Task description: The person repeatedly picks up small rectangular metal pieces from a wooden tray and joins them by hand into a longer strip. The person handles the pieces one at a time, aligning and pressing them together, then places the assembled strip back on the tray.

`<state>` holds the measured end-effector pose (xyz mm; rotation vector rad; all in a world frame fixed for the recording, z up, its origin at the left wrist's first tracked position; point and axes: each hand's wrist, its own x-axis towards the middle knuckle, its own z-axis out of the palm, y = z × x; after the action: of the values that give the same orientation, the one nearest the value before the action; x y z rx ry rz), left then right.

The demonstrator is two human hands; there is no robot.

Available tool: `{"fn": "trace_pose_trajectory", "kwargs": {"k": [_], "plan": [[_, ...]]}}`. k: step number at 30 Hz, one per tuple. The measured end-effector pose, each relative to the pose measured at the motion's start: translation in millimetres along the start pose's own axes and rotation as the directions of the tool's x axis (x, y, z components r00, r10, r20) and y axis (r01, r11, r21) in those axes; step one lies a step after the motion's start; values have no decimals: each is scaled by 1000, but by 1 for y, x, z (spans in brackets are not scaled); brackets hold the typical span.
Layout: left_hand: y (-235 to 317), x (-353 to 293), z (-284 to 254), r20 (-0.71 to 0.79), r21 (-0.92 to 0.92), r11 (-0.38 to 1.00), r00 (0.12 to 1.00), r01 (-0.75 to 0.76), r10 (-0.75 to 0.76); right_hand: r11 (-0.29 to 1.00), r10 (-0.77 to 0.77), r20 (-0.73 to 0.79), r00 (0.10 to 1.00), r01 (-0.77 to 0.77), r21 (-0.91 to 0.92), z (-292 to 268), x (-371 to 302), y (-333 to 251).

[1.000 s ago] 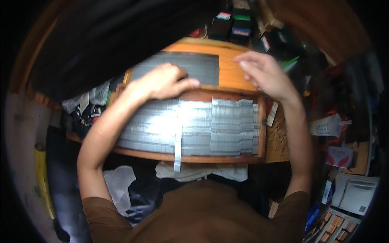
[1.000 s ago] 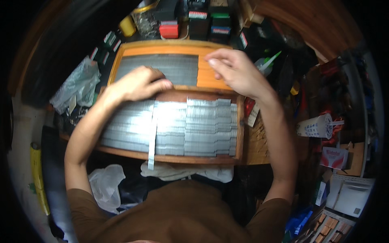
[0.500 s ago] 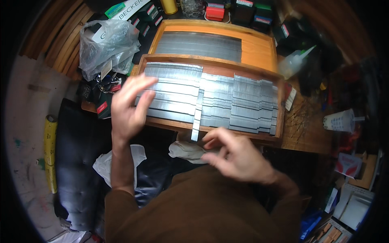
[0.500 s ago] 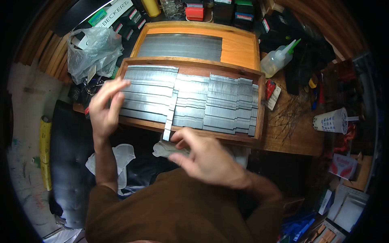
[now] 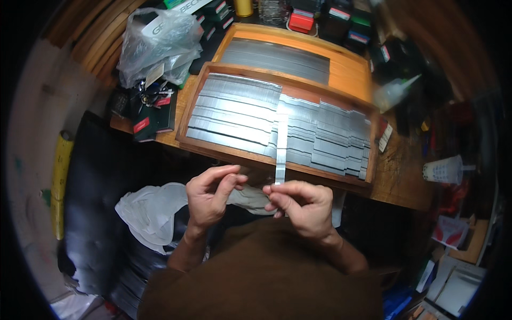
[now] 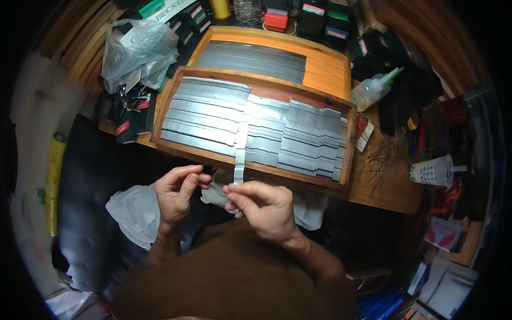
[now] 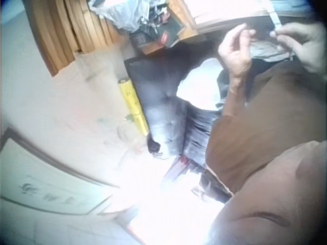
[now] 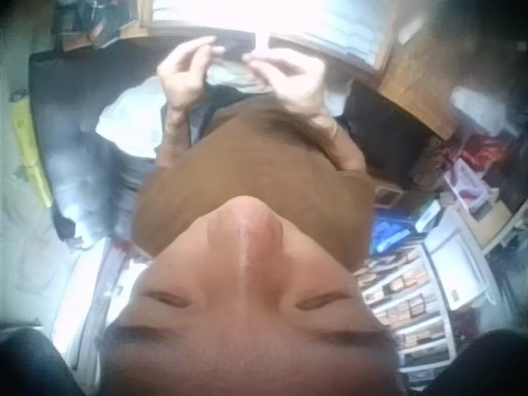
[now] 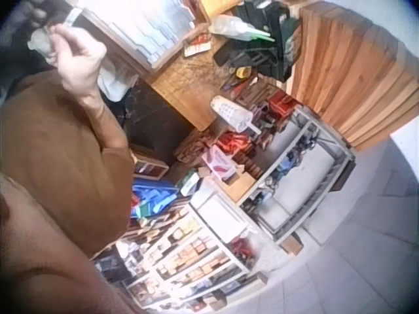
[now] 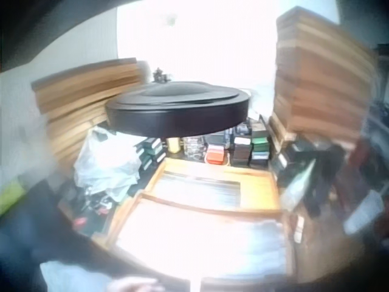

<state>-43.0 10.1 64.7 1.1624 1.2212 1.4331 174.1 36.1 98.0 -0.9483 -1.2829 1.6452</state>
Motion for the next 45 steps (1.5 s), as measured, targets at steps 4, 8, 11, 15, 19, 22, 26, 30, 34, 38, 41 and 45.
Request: {"fn": "trace_pose_trajectory", "kwargs": {"k": [4, 8, 11, 15, 19, 22, 26, 30, 34, 38, 41, 45], "plan": [[26, 27, 23, 117, -183, 943, 958, 279, -261, 988, -91, 166, 982, 110, -105, -3, -12, 2], [29, 39, 32, 268, -352, 817, 886, 457, -380, 987, -89, 278, 956, 122, -100, -5, -24, 13], [26, 38, 30, 315, -323, 790, 846, 521, -430, 991, -48, 268, 962, 80, -107, -7, -33, 22], [24, 37, 33, 316, -283, 773, 816, 568, -484, 988, -45, 219, 975, 75, -134, -14, -41, 26], [20, 36, 38, 286, -354, 768, 844, 533, -454, 992, -42, 140, 989, 59, -115, -19, -39, 25], [27, 38, 50, 135, -336, 856, 920, 393, -369, 989, 142, -78, 987, -139, 48, -16, -29, 9], [32, 45, 61, 10, -356, 904, 969, 235, -248, 996, 35, -112, 993, -44, -83, -23, 2, -9], [27, 57, 54, -81, -33, 995, 993, -92, 89, 955, 223, -101, 970, -238, -176, -63, 46, -54], [24, 79, 32, 435, 512, 522, 730, -682, 527, 861, 329, -96, 940, -340, -378, -116, 96, -68], [11, 78, 34, 535, 535, 477, 716, -698, 448, 764, 421, -99, 902, -412, -496, -120, 117, -72], [12, 78, 35, 525, 540, 467, 714, -700, 463, 740, 439, -105, 892, -426, -521, -112, 123, -71], [9, 80, 35, 518, 545, 475, 723, -691, 457, 761, 427, -87, 900, -409, -504, -112, 128, -67]]}}
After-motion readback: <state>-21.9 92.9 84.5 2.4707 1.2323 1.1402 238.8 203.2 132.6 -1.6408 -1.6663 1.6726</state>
